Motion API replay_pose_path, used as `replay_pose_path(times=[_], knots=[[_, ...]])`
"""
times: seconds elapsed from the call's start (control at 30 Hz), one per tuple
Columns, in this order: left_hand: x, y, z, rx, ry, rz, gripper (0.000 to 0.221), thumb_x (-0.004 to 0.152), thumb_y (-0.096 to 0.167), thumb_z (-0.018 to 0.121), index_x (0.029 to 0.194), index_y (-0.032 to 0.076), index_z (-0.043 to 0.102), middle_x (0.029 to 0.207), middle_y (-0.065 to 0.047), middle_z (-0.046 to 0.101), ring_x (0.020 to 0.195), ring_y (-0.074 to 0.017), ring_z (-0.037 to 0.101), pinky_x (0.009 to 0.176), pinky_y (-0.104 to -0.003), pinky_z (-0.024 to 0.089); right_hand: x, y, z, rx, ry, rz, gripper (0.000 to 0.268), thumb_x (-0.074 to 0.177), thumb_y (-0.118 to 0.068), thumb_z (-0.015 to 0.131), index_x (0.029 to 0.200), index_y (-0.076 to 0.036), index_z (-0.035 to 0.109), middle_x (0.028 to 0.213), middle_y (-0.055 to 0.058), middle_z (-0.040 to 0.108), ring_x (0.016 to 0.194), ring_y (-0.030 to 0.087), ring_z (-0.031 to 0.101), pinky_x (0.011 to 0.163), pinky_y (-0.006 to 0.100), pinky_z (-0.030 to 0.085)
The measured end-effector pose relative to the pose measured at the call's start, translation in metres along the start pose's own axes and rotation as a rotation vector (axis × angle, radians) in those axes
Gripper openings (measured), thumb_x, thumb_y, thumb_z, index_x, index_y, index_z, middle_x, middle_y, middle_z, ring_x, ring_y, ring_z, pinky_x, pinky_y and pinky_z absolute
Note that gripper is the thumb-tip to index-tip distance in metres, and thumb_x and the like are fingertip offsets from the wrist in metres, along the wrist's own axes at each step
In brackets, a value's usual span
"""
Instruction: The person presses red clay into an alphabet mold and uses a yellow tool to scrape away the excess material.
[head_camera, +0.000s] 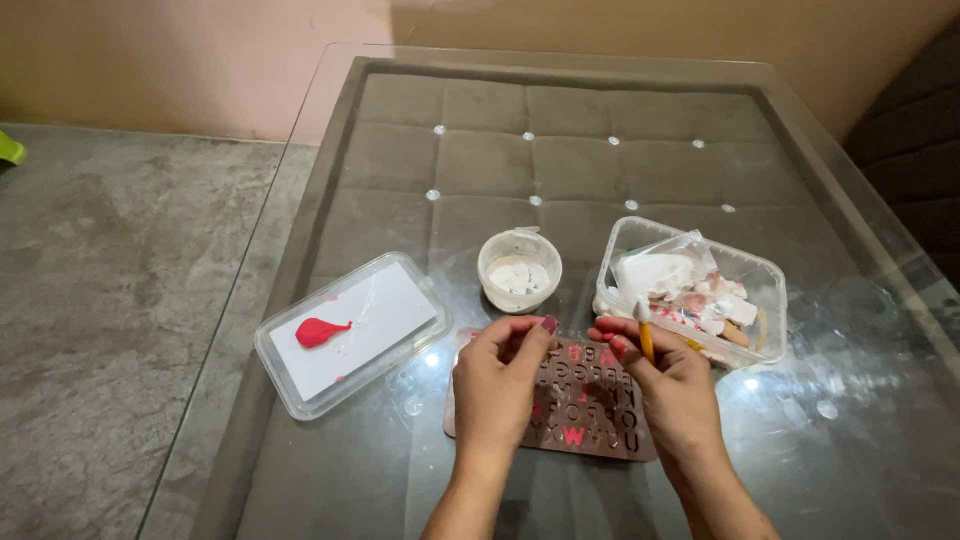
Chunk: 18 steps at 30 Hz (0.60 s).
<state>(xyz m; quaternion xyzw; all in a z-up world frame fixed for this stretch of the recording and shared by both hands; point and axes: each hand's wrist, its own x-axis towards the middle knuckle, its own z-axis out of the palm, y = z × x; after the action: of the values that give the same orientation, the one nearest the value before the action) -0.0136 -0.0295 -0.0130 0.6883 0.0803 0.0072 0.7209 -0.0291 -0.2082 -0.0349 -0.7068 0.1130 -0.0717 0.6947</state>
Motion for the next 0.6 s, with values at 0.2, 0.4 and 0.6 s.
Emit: replay_pose_path(times=[0.2, 0.4, 0.6], knots=[[0.001, -0.004, 0.001, -0.003, -0.006, 0.022, 0.024, 0.087, 0.024, 0.074, 0.098, 0.004, 0.08, 0.081, -0.003, 0.08, 0.072, -0.0075, 0.071, 0.066, -0.024, 0.054, 0.0, 0.003, 0.001, 0.072, -0.002, 0.036, 0.024, 0.097, -0.01, 0.059, 0.117, -0.001, 0.071, 0.102, 0.009, 0.078, 0.096, 0.012, 0.068, 0.086, 0.028, 0.052], [0.0, -0.004, 0.0, 0.017, 0.003, 0.031, 0.024, 0.087, 0.025, 0.074, 0.098, 0.004, 0.08, 0.078, -0.002, 0.078, 0.069, -0.007, 0.067, 0.064, -0.024, 0.052, 0.003, 0.015, -0.005, 0.046, 0.022, 0.006, 0.016, 0.102, -0.015, 0.063, 0.109, -0.001, 0.065, 0.085, 0.009, 0.07, 0.084, 0.012, 0.063, 0.082, 0.026, 0.049], [0.0, -0.002, 0.0, 0.016, 0.013, 0.023, 0.024, 0.087, 0.025, 0.074, 0.098, 0.004, 0.08, 0.078, -0.002, 0.078, 0.069, -0.0073, 0.067, 0.064, -0.024, 0.052, 0.002, 0.009, -0.004, 0.038, 0.061, 0.021, 0.017, 0.098, -0.014, 0.065, 0.107, 0.0, 0.069, 0.089, 0.005, 0.071, 0.085, 0.012, 0.065, 0.083, 0.027, 0.051]])
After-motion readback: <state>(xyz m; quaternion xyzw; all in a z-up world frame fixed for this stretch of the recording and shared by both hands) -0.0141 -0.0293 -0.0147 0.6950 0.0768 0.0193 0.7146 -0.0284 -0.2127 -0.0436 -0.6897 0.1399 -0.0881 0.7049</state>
